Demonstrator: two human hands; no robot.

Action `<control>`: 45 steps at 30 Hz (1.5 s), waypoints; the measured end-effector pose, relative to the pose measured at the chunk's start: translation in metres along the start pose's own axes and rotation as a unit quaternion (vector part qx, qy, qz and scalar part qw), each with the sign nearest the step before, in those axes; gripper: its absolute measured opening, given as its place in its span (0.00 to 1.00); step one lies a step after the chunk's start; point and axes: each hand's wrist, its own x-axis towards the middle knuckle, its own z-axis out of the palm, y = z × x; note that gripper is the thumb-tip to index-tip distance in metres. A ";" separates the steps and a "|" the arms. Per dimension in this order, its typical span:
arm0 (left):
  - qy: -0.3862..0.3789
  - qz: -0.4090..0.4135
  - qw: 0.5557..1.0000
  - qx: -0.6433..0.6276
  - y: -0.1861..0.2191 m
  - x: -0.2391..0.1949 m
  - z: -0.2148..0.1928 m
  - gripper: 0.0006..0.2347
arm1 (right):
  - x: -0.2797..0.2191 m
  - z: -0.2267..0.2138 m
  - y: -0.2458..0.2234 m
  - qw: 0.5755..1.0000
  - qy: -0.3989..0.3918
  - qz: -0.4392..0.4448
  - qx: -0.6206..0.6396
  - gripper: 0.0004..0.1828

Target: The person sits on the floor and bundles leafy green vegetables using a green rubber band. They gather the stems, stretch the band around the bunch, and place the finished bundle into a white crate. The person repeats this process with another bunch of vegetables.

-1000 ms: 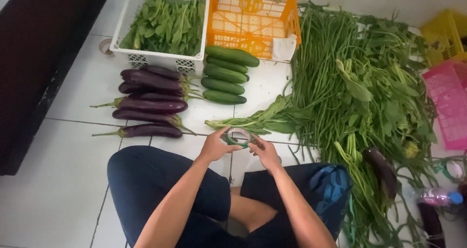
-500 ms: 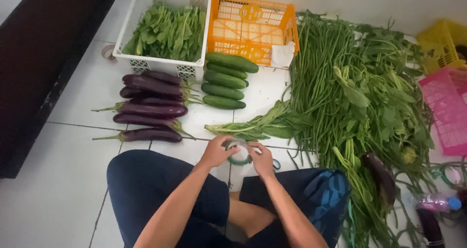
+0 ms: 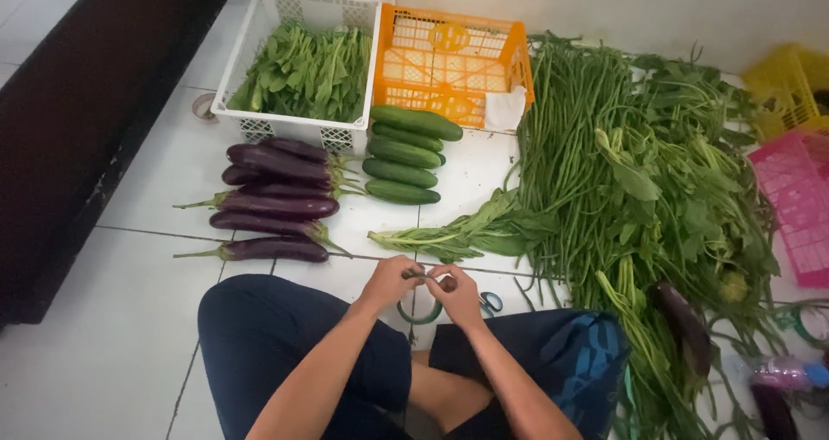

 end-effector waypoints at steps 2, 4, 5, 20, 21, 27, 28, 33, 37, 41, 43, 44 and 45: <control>-0.007 0.016 1.000 0.017 0.006 -0.002 0.000 0.09 | 0.003 -0.002 0.018 1.000 -0.016 0.006 -0.002 0.08; -0.005 0.021 1.000 0.018 0.010 -0.005 -0.001 0.09 | 0.004 -0.003 0.019 1.000 -0.015 0.002 -0.014 0.08; -0.004 0.025 0.999 0.019 0.012 -0.008 -0.002 0.09 | 0.005 -0.003 0.019 1.000 -0.015 -0.002 -0.025 0.09; -0.053 0.018 0.998 0.034 0.019 -0.029 0.028 0.44 | 0.002 -0.005 0.005 0.999 0.051 0.012 0.001 0.08; -0.054 0.019 0.998 0.034 0.017 -0.028 0.028 0.44 | 0.003 -0.006 0.010 0.999 0.052 0.012 0.000 0.08; -0.042 0.058 0.997 0.034 0.017 -0.024 0.028 0.41 | 0.009 -0.006 0.020 0.998 0.050 0.025 -0.039 0.12; -0.047 0.045 0.998 0.022 0.018 -0.022 0.027 0.41 | 0.008 -0.004 0.016 0.996 0.064 0.027 -0.052 0.11; -0.061 0.031 0.998 0.003 0.026 -0.021 0.022 0.40 | 0.000 -0.005 -0.008 0.987 0.089 0.055 -0.118 0.08; -0.052 0.049 0.997 -0.015 0.022 -0.018 0.021 0.40 | 0.004 -0.003 0.001 0.981 0.134 -0.028 -0.134 0.07; -0.061 0.037 0.997 -0.014 0.017 -0.014 0.020 0.41 | 0.003 -0.003 0.002 0.980 0.143 -0.037 -0.133 0.08; -0.056 0.046 0.997 -0.013 0.014 -0.013 0.023 0.41 | 0.003 -0.003 0.002 0.982 0.137 -0.035 -0.128 0.08; -0.050 0.054 0.997 -0.013 0.012 -0.012 0.025 0.40 | 0.003 -0.004 0.002 0.983 0.129 -0.034 -0.125 0.07; -0.051 0.054 0.997 -0.011 0.011 -0.011 0.026 0.40 | 0.003 -0.003 0.001 0.983 0.130 -0.034 -0.124 0.07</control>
